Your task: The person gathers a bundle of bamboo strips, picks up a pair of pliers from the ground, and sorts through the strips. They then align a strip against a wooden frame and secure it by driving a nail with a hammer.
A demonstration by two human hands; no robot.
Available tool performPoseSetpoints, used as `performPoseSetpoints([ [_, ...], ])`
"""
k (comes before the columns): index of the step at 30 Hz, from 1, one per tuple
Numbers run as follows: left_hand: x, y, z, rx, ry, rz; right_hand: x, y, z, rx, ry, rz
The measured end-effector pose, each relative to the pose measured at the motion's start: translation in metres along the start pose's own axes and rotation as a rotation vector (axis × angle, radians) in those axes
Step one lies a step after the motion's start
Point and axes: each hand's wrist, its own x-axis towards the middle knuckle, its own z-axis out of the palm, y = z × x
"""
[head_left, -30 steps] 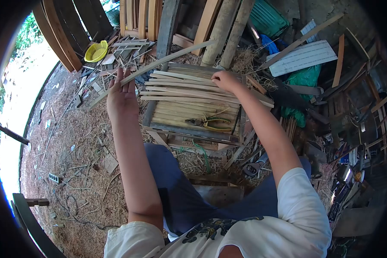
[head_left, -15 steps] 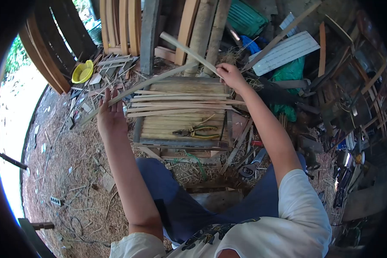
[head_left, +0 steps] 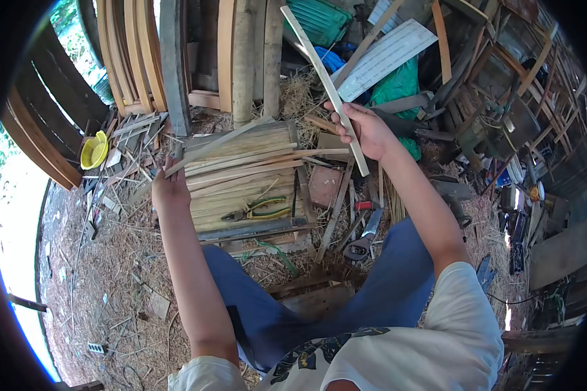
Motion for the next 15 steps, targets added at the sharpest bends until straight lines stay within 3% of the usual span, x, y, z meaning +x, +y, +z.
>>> performPoseSetpoints([
  [9,0.015,-0.066,0.014,0.075,0.054,-0.092,-0.037,0.003,-0.020,0.066,-0.011,-0.001],
  [15,0.040,-0.086,0.007,0.174,0.090,-0.028,-0.045,0.000,-0.035,0.118,-0.027,-0.020],
])
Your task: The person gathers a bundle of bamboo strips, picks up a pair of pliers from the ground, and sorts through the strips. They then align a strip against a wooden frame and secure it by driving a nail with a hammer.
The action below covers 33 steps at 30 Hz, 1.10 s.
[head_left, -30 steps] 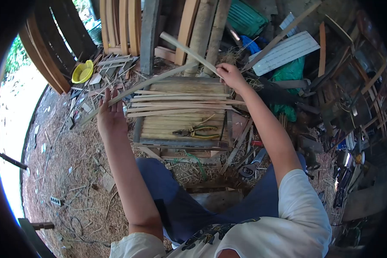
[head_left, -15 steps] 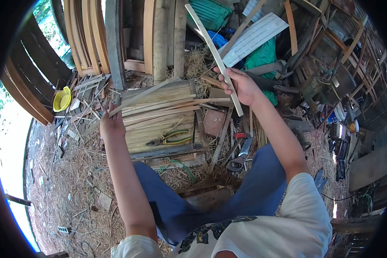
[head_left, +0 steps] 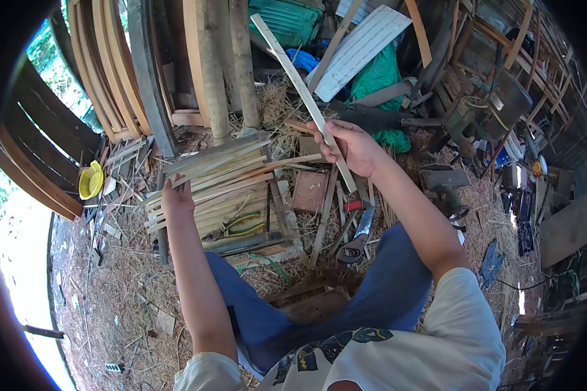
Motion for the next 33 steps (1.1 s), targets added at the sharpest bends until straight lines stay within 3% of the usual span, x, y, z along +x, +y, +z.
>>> performPoseSetpoints([
  [2,-0.011,-0.001,0.006,0.136,-0.003,0.117,-0.003,0.001,-0.004,0.036,0.008,0.006],
  [6,-0.035,0.004,0.023,0.266,0.025,0.156,-0.006,-0.001,-0.003,0.084,0.038,0.009],
  [11,0.018,0.002,-0.007,0.130,-0.026,0.018,-0.008,-0.002,-0.002,0.114,0.035,0.000],
  [21,0.006,0.003,-0.002,0.206,0.030,0.065,-0.008,0.003,0.005,0.190,0.000,0.025],
  [25,-0.001,0.005,0.003,0.191,0.057,0.041,-0.003,0.015,0.003,0.069,0.048,-0.044],
  [28,-0.011,0.006,0.006,0.230,0.008,0.022,-0.003,0.017,0.010,-0.206,0.080,-0.198],
  [33,-0.019,0.009,0.010,0.244,-0.036,0.003,-0.001,0.023,0.015,-0.459,0.190,-0.265],
])
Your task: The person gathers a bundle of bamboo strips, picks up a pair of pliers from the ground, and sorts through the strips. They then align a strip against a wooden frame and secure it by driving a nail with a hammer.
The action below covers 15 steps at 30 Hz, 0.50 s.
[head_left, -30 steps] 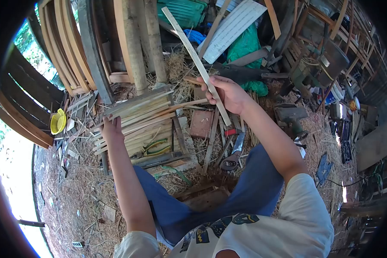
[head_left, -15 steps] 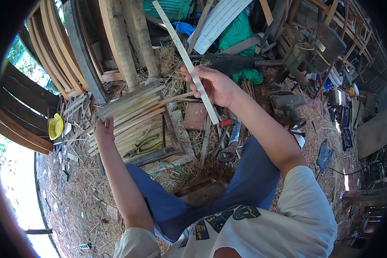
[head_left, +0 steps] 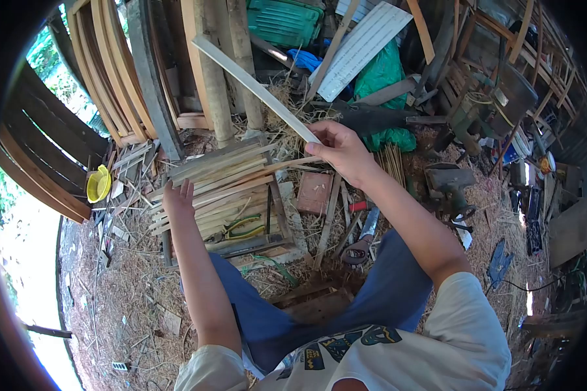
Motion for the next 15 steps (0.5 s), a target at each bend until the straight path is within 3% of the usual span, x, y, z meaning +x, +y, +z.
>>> performPoseSetpoints([
  [15,-0.013,0.004,0.005,-0.023,-0.049,-0.002,-0.001,0.009,0.004,-0.156,0.002,-0.055],
])
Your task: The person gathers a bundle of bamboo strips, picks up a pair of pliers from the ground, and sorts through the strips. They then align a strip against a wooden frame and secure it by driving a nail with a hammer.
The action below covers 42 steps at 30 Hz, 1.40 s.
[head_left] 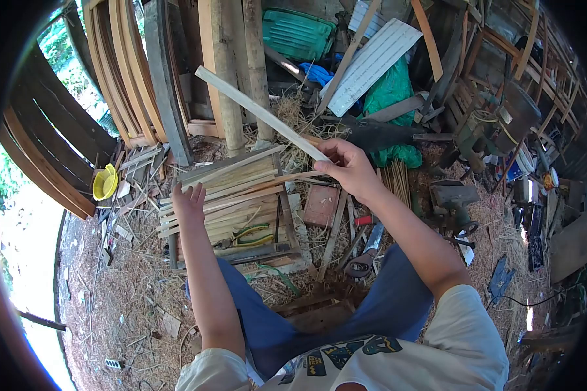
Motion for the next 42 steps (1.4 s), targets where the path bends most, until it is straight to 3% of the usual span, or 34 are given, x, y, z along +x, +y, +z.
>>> performPoseSetpoints([
  [5,-0.001,-0.004,0.004,0.062,-0.034,0.010,0.000,0.005,0.002,-0.018,-0.002,-0.043],
  [8,-0.035,-0.007,0.032,0.194,-0.099,0.181,-0.004,0.001,0.005,-0.042,-0.031,0.006],
  [15,-0.120,-0.021,0.094,0.271,-0.565,0.381,-0.011,0.009,0.018,-0.118,-0.125,0.056],
  [30,-0.113,-0.039,0.089,0.288,-0.614,0.307,-0.022,0.020,0.047,-0.342,-0.048,-0.072],
  [36,-0.113,-0.038,0.088,0.256,-0.557,0.265,-0.023,0.020,0.053,-0.208,-0.097,0.053],
  [40,-0.085,-0.043,0.069,0.071,-0.464,0.154,-0.022,0.024,0.055,0.105,-0.085,0.359],
  [42,-0.078,-0.045,0.068,0.176,-0.450,0.151,-0.021,0.028,0.048,0.313,-0.166,0.538],
])
